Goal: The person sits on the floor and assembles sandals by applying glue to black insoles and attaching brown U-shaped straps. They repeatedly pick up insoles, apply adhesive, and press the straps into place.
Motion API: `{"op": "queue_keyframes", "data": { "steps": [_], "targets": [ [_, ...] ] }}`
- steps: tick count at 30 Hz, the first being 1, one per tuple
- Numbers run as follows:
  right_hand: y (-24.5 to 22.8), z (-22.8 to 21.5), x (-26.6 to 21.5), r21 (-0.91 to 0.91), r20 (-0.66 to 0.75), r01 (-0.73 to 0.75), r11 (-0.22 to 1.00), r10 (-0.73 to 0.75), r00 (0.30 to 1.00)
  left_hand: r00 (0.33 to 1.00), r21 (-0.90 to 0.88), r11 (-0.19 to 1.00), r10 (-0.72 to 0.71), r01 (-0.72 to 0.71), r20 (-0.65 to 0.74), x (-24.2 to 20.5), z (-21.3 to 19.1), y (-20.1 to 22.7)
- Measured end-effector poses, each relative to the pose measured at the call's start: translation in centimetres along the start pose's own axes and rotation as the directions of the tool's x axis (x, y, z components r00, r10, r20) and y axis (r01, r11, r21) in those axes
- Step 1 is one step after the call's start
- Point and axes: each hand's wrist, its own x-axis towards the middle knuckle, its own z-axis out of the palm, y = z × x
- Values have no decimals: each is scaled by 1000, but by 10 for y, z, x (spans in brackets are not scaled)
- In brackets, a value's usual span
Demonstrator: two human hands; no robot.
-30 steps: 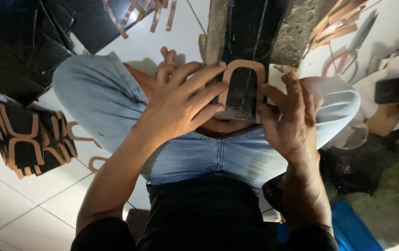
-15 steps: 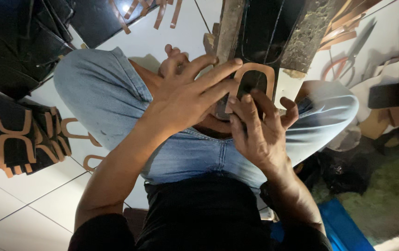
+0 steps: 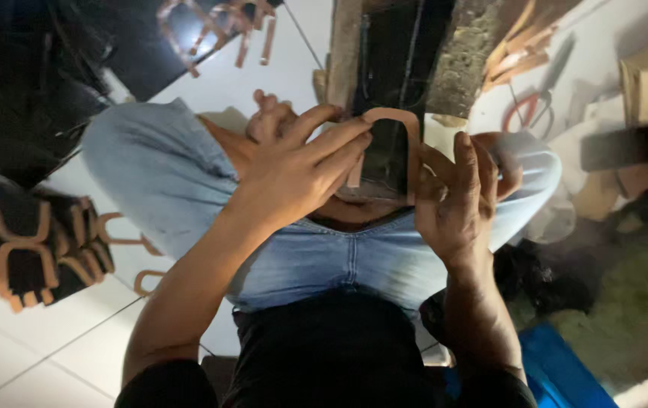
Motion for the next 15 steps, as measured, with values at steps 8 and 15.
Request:
{"op": "queue_keyframes", "data": {
  "steps": [8,15],
  "targets": [
    [-9,-12,23,572,-238,81,816,70,969,979,-80,992,-114,101,-170,-24,-15,-8],
    [28,3,-26,346,-388,126,930,20,921,844,-253,881,-462,401,-271,-56,-69,-77]
  ]
}}
